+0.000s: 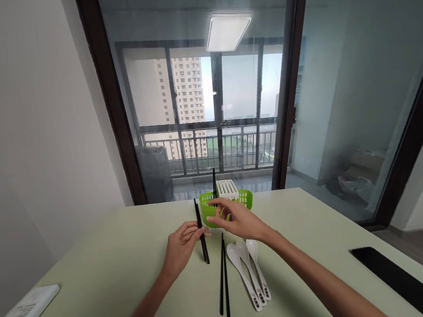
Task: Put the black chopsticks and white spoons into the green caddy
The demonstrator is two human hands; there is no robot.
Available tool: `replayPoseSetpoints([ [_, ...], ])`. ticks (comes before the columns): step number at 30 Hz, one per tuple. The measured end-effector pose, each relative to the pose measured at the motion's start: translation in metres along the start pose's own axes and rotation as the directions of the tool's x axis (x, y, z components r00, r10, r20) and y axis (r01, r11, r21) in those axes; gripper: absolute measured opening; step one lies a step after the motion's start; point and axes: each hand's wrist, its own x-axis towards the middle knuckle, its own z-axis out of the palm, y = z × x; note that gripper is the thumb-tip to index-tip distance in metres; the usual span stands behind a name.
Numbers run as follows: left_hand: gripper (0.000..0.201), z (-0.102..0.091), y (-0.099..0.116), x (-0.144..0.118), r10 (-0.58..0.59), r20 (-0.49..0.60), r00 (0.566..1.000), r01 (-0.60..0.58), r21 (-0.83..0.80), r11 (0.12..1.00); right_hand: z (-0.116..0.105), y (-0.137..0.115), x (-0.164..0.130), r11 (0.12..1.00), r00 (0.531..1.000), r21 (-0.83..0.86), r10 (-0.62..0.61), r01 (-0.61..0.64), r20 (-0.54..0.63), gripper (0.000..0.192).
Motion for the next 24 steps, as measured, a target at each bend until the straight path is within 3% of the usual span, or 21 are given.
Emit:
replayPoseSetpoints([
  [5,0.028,0.003,-0.006,-0.006,0.036,-0.004,0.999,-0.036,-0.210,0.977,0.007,-0.027,0.019,0.974,0.990,-0.204,-0.077,0.100,0.119,0.045],
  [10,0.026,0.005,-0.010,-0.009,0.017,-0.024,1.000,-0.023,-0.282,0.959,0.015,-0.032,0.027,0.891,0.980,-0.409,-0.164,0.198,0.115,0.024],
  [13,0.025,0.007,-0.017,-0.008,0.017,-0.020,1.000,-0.022,-0.273,0.962,0.016,-0.028,0.029,0.867,0.983,-0.464,-0.145,0.181,0.112,0.028],
  [17,0.026,0.008,-0.031,-0.009,0.034,-0.010,0.999,-0.035,-0.234,0.972,0.012,-0.026,0.030,0.903,0.984,-0.408,-0.071,0.134,0.166,0.029],
  [24,0.023,0.011,-0.057,-0.014,0.040,0.098,0.994,-0.031,-0.092,0.995,0.003,-0.030,0.033,0.901,0.986,-0.422,-0.033,0.101,0.164,0.030],
])
